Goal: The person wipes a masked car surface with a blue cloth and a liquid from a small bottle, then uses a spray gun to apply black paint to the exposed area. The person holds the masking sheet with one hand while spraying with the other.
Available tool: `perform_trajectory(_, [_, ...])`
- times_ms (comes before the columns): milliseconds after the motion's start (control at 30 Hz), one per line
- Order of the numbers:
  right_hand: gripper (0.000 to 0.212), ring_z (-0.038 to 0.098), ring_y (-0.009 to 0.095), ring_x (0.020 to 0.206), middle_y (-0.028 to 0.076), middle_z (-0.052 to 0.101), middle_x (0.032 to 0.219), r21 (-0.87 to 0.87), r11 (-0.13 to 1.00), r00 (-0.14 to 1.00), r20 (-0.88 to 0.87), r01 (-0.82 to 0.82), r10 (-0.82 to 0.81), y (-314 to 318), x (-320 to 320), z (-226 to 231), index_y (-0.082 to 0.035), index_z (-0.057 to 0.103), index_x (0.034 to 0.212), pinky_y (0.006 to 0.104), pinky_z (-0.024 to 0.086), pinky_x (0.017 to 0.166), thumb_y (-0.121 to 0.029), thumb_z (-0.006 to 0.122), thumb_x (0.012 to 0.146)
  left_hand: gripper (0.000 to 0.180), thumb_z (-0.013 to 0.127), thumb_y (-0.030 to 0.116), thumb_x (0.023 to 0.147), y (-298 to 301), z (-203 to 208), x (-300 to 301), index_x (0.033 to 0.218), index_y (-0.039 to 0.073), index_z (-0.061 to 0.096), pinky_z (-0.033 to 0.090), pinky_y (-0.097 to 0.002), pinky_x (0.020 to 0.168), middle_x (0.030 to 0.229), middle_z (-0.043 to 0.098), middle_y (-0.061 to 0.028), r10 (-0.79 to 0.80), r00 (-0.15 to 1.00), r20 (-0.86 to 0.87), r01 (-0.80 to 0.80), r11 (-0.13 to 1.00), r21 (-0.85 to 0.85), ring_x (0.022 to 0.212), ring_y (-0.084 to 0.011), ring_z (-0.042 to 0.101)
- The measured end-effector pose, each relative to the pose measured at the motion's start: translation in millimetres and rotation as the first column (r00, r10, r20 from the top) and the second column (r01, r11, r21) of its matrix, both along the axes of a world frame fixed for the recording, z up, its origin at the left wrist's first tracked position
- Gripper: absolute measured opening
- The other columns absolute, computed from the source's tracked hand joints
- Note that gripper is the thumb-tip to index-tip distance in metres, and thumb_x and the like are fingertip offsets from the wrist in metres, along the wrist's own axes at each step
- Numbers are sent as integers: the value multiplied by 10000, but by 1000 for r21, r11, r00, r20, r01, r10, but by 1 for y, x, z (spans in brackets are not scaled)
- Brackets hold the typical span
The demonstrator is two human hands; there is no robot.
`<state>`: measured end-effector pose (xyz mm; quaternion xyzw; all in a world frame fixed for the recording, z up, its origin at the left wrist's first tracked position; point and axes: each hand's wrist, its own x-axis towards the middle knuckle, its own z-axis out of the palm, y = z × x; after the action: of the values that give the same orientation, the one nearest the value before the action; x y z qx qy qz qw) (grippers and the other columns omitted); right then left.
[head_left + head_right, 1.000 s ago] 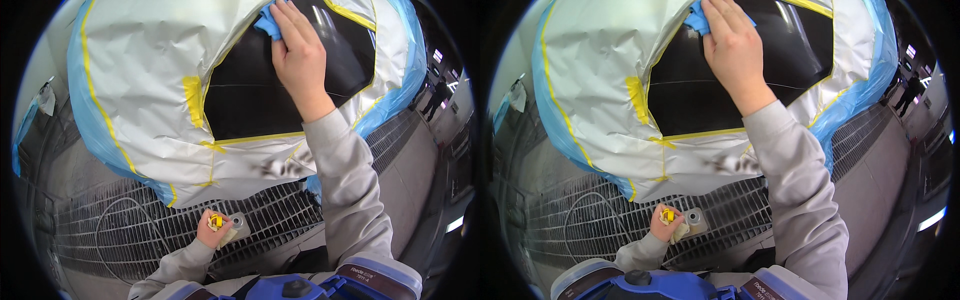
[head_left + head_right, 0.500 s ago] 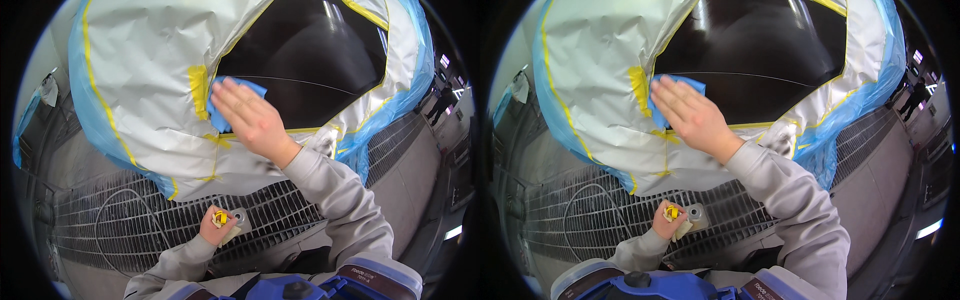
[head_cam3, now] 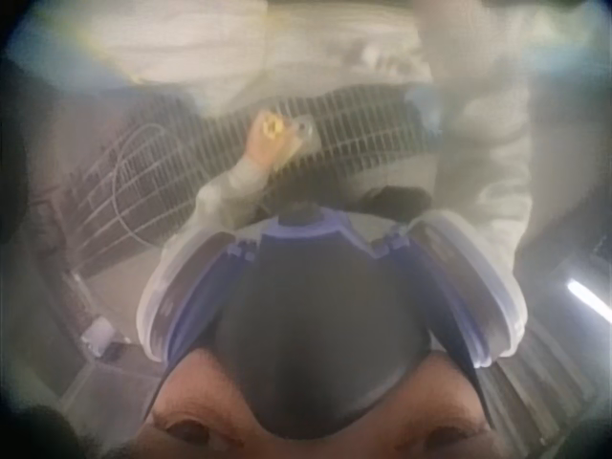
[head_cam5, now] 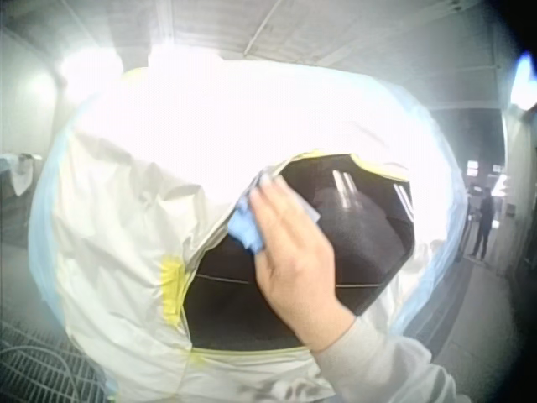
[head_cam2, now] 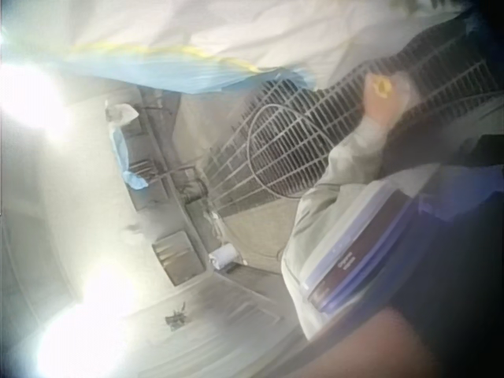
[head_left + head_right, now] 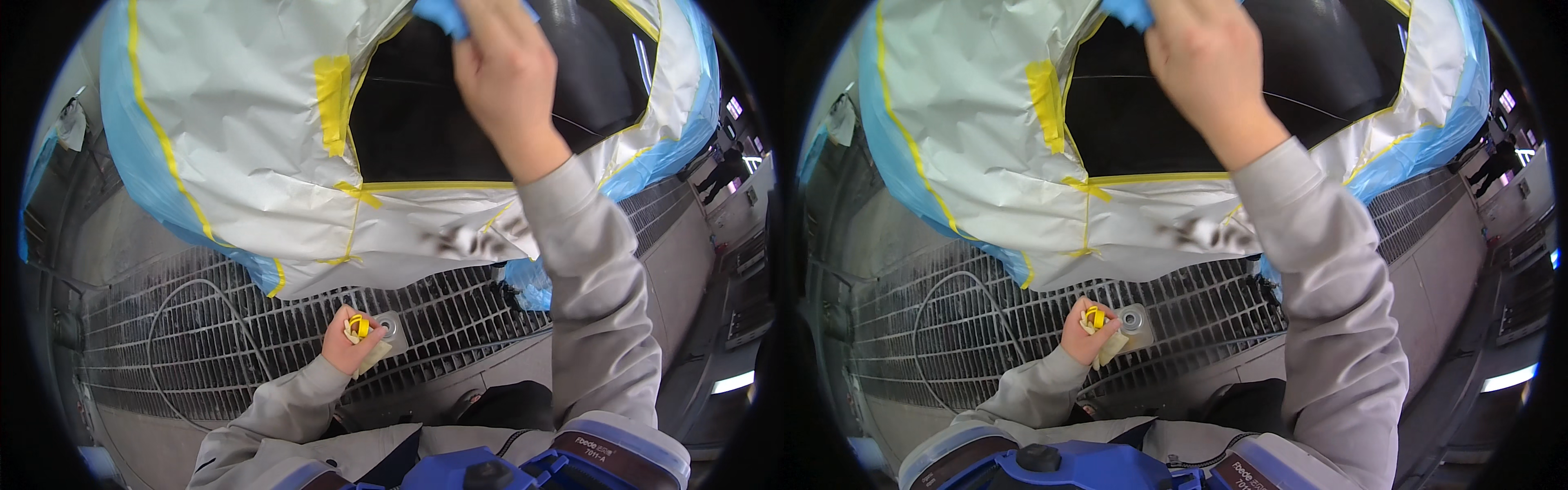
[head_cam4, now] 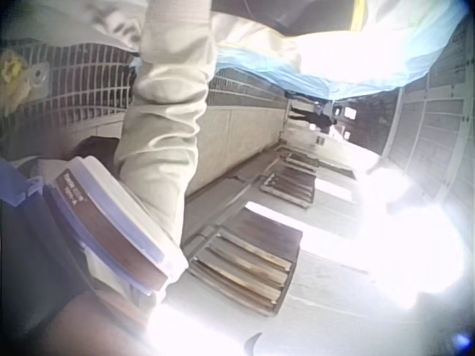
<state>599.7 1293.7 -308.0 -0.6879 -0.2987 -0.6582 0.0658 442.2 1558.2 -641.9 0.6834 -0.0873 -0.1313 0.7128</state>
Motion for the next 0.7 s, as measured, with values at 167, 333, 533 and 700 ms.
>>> perform_trajectory(167, [458, 658, 306, 1331, 129, 711, 1388, -150, 988, 998, -53, -37, 30, 24, 18, -90, -18, 763, 1244, 429, 540, 1098, 58, 642, 808, 286, 800, 23, 924, 4, 6, -3, 1048, 57, 544, 519, -277, 842, 1033, 662, -49, 7, 999, -38, -8, 1000, -16, 913, -97, 614])
perform_trajectory(333, [407, 629, 299, 1384, 137, 691, 1433, -311, 939, 955, -294, -143, 48, 25, 0, -130, -3, 750, 1286, 435, 511, 1145, -27, 591, 913, 286, 802, 24, 922, 6, 8, -5, 1045, 59, 545, 520, -278, 843, 1031, 659, -46, 1, 1000, -29, 0, 1000, 13, 913, -98, 611])
perform_trajectory(533, [423, 620, 292, 1395, 126, 664, 1473, -425, 865, 898, -437, -265, 60, 8, -9, -151, -10, 720, 1323, 432, 526, 1137, -92, 608, 924, 285, 804, 37, 928, 5, 5, -7, 1048, 61, 547, 521, -275, 836, 1030, 663, -40, -12, 1000, 14, 11, 998, 58, 913, -92, 612])
perform_trajectory(700, [421, 658, 327, 1337, 177, 692, 1401, -438, 793, 821, -555, -423, 132, -3, -35, -124, 18, 719, 1272, 434, 554, 1111, -85, 641, 872, 284, 809, 60, 934, 7, 3, -7, 1053, 61, 552, 523, -273, 819, 1009, 672, -36, -36, 999, 29, 35, 999, 36, 892, -91, 617])
